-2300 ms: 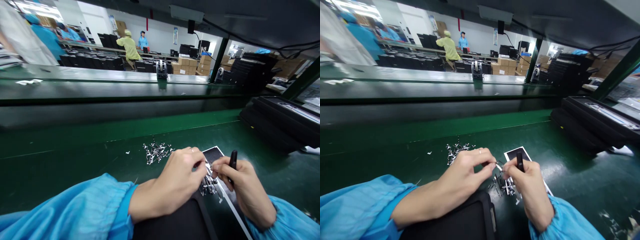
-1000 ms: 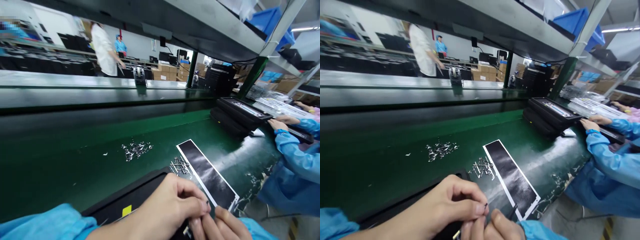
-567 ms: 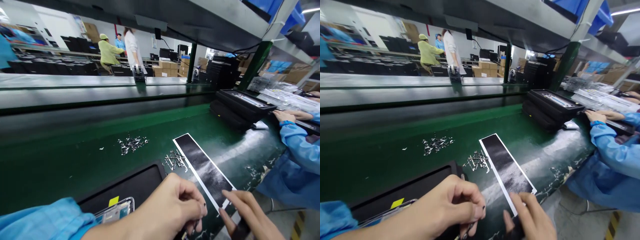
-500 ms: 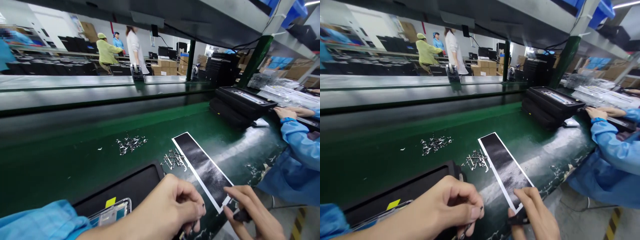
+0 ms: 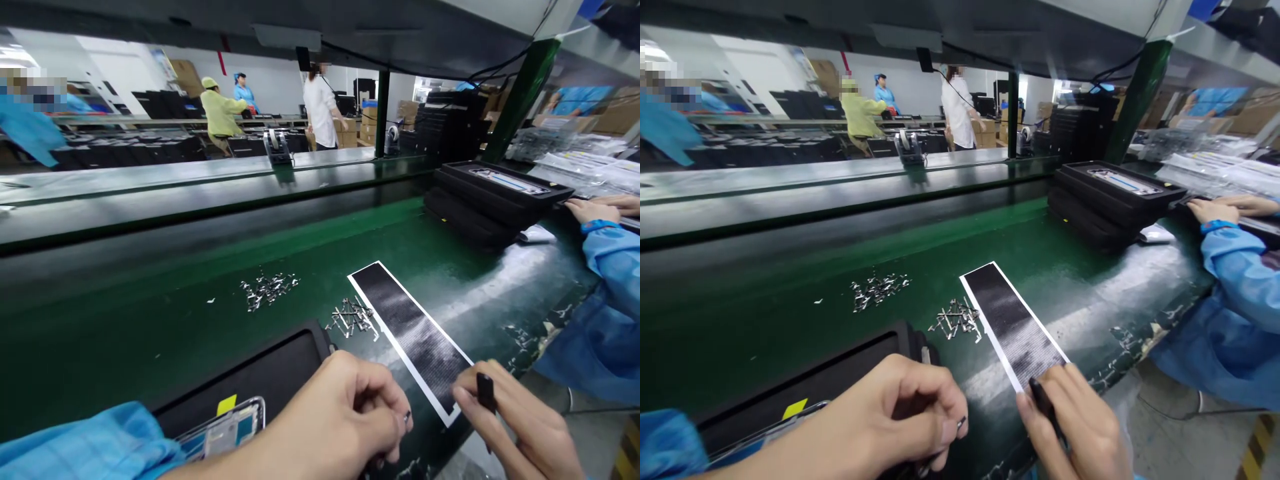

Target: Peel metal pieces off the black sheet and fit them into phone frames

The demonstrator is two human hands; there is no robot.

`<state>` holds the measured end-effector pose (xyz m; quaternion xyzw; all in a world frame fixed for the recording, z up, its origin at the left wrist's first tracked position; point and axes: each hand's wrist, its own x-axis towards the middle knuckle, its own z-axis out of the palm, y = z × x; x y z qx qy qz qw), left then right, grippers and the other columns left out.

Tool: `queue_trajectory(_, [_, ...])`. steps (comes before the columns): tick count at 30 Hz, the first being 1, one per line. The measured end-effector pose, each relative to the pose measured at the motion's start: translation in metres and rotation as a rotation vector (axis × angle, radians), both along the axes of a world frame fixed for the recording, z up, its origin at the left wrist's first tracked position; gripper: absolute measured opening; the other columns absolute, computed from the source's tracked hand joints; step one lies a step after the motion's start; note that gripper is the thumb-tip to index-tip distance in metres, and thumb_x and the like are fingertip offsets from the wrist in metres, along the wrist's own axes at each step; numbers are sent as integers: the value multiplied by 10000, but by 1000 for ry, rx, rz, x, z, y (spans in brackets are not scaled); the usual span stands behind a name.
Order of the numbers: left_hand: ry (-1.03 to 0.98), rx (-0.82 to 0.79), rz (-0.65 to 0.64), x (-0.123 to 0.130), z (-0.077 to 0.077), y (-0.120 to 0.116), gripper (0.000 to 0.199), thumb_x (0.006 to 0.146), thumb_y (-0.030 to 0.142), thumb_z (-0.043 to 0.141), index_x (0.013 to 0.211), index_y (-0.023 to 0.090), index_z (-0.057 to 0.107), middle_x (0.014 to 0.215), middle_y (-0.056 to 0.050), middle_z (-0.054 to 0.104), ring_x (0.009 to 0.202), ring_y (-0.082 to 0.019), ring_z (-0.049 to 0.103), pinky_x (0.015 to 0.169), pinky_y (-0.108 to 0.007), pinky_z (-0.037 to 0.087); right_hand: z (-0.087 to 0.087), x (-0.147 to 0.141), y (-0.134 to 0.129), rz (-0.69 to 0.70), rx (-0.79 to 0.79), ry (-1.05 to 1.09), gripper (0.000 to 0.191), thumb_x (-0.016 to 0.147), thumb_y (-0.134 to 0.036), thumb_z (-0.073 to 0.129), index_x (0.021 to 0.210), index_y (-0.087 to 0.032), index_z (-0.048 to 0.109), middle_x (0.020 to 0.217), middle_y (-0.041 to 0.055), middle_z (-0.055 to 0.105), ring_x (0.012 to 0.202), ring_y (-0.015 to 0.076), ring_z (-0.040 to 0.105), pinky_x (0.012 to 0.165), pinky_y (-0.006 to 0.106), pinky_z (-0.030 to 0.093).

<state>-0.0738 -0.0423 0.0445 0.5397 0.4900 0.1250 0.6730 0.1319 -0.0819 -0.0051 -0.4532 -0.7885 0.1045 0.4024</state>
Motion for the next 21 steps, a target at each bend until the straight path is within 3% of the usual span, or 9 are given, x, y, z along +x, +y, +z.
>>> queue_trajectory(3, [106,183,-84,2,-2,-2,132,625,280,504,620,160,558,566,26,554,582,-124,521,541,-208,382,-3,10,0,-163,-26,30,129,837,-251,526,828,-259,655,779,-30,673,676,97,640,642,123,485])
queue_trajectory(6, [176,384,-280,6,-15,-4,132,689,257,544,730,157,620,688,-5,643,729,-168,595,658,-238,431,-5,20,0,-312,-278,225,129,779,-347,605,744,-245,675,720,-32,677,654,105,643,590,112,484])
queue_trajectory(10, [230,662,-490,18,-43,-10,176,762,246,544,868,156,650,873,-50,693,881,-203,612,791,-283,430,-12,28,-2,-377,-490,359,144,684,-375,690,721,-236,694,730,-14,683,669,120,638,607,142,495])
queue_trajectory(16, [330,1153,-741,31,-74,-19,209,856,198,474,940,145,658,1118,-115,648,1031,-239,586,912,-365,380,-27,38,-6,-440,-556,432,139,679,-389,706,715,-256,698,745,-21,684,713,117,637,641,150,491])
queue_trajectory(19, [338,1387,-851,32,-75,-19,244,876,166,435,884,128,676,1144,-145,630,1046,-267,583,912,-417,376,-31,42,-6,-521,-522,479,136,683,-391,709,723,-262,693,762,-27,682,719,116,629,623,157,488])
queue_trajectory(21, [362,1452,-874,32,-70,-18,251,869,150,434,855,126,683,1144,-149,628,1056,-272,576,919,-432,369,-31,44,-6,-564,-507,487,149,672,-391,718,714,-250,693,763,-17,681,714,122,625,606,167,485])
